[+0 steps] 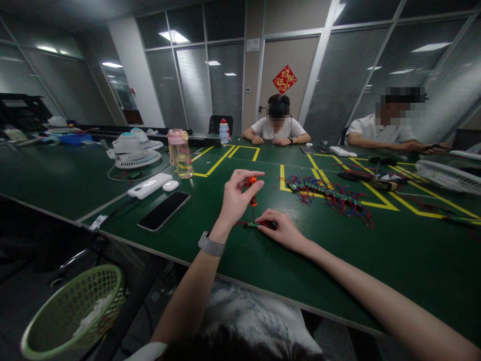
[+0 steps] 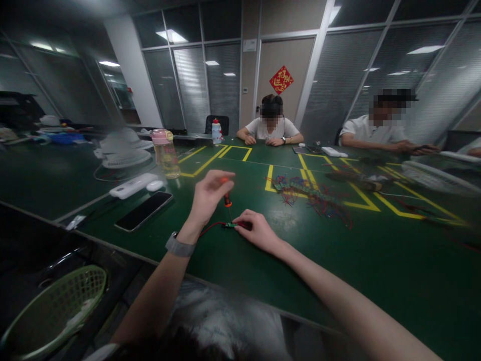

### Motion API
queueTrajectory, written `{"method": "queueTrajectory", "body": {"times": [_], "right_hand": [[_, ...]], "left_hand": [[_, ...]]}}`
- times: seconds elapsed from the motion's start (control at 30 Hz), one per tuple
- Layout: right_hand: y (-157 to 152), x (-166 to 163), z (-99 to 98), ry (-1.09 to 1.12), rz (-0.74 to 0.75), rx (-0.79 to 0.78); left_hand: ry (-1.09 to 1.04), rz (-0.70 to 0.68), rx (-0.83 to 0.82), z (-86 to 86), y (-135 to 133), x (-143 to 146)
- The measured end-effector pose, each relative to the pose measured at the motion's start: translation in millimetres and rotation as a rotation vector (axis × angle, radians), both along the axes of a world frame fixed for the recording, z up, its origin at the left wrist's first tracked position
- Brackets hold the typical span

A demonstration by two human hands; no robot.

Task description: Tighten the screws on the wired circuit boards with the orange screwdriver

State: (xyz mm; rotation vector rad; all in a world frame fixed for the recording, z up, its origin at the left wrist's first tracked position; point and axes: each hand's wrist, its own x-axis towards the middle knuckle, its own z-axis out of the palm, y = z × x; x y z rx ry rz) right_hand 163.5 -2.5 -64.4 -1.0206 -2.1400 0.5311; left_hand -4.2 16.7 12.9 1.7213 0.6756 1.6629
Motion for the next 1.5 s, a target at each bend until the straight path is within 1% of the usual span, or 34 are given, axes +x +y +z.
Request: {"method": "queueTrajectory", "body": {"times": [0.03,0.07,0.17,0.2,0.23,0.27,0.37,0.4,0.43,0.47,0.57,0.6,0.63,0.73,0.77,0.8,0.83,0.93,0.97,1.0,1.03,1.07,1.17,1.2,1.23,1.27,1.37,1.4,1.43,1.5], "right_hand": [[0.1,0.1,-0.1,-0.002,-0.001,0.001],[0.3,0.1,-0.1,-0.004,-0.003,0.001],[0.4,0.3,-0.1,-0.008,-0.004,-0.001],[0.5,0.3,-0.2,-0.007,-0.004,-0.001],[0.5,0.4,-0.3,-0.006,-0.004,-0.002],[0.6,0.4,-0.3,-0.004,-0.003,-0.002],[0.6,0.4,-0.4,-0.003,-0.001,-0.005],[0.6,0.4,-0.3,-0.004,-0.001,-0.006],[0.5,0.5,-0.2,-0.005,-0.003,-0.007],[0.4,0.5,0.0,-0.007,-0.004,-0.006],[0.3,0.6,0.3,-0.009,-0.007,-0.004],[0.2,0.6,0.4,-0.008,-0.005,-0.003],[0.2,0.6,0.5,-0.008,-0.003,-0.003],[0.2,0.5,0.4,-0.01,-0.001,-0.002],[0.2,0.4,0.3,-0.009,-0.002,-0.001],[0.1,0.4,0.2,-0.009,-0.003,-0.001],[0.1,0.5,0.2,-0.008,-0.004,-0.001],[0.2,0.7,0.1,-0.01,-0.003,-0.001],[0.3,0.8,0.0,-0.009,-0.003,-0.001],[0.4,0.9,-0.2,-0.007,-0.001,-0.002],[0.6,0.9,-0.3,-0.005,0.001,-0.003],[0.8,0.9,-0.6,-0.003,0.002,-0.005],[1.2,0.9,-1.2,-0.003,0.0,-0.008],[1.2,0.9,-1.3,-0.005,-0.002,-0.009],[1.2,1.0,-1.4,-0.006,-0.003,-0.009],[1.1,1.1,-1.4,-0.007,-0.003,-0.009],[0.9,1.1,-1.2,-0.009,-0.004,-0.009],[0.8,1.1,-1.1,-0.01,-0.005,-0.008],[0.7,1.0,-1.0,-0.01,-0.006,-0.008],[0.4,0.7,-0.8,-0.007,-0.009,-0.006]], "left_hand": [[0.011,0.008,0.009,-0.1,0.3,-0.6],[0.004,-0.02,0.005,-0.2,0.7,-0.8],[-0.063,-0.205,-0.066,-0.5,0.9,0.3],[-0.081,-0.242,-0.09,-0.4,0.6,0.9],[-0.086,-0.242,-0.103,-0.2,0.1,1.4],[-0.077,-0.209,-0.102,0.1,-0.5,1.6],[-0.022,-0.052,-0.041,1.0,-1.4,0.6],[-0.009,-0.023,-0.025,1.1,-1.2,0.1],[-0.009,-0.023,-0.017,1.1,-0.8,-0.3],[-0.025,-0.053,-0.021,0.9,-0.3,-0.3],[-0.103,-0.206,-0.071,-0.2,0.9,0.8],[-0.117,-0.22,-0.082,-0.4,0.9,1.3],[-0.113,-0.197,-0.082,-0.4,0.7,1.5],[-0.045,-0.025,-0.032,0.0,-0.1,0.7],[-0.028,0.008,-0.02,0.0,0.0,0.2],[-0.025,0.011,-0.014,-0.1,0.4,-0.2],[-0.041,-0.021,-0.019,-0.4,1.0,-0.3],[-0.13,-0.218,-0.069,-2.0,3.1,1.2],[-0.152,-0.261,-0.085,-2.4,3.4,1.9],[-0.161,-0.272,-0.095,-2.6,3.2,2.5],[-0.152,-0.247,-0.093,-2.6,2.8,2.7],[-0.13,-0.193,-0.078,-2.2,2.2,2.6],[-0.041,0.004,-0.006,-0.4,0.5,0.2],[-0.024,0.041,0.007,0.0,0.4,-0.7],[-0.021,0.044,0.009,0.2,0.6,-1.3],[-0.035,0.01,-0.001,0.3,0.9,-1.4],[-0.103,-0.202,-0.062,-0.4,1.4,0.4],[-0.117,-0.245,-0.079,-0.5,1.2,1.4],[-0.116,-0.25,-0.088,-0.6,0.7,2.1],[-0.078,-0.164,-0.075,-0.3,-0.5,2.4]]}}
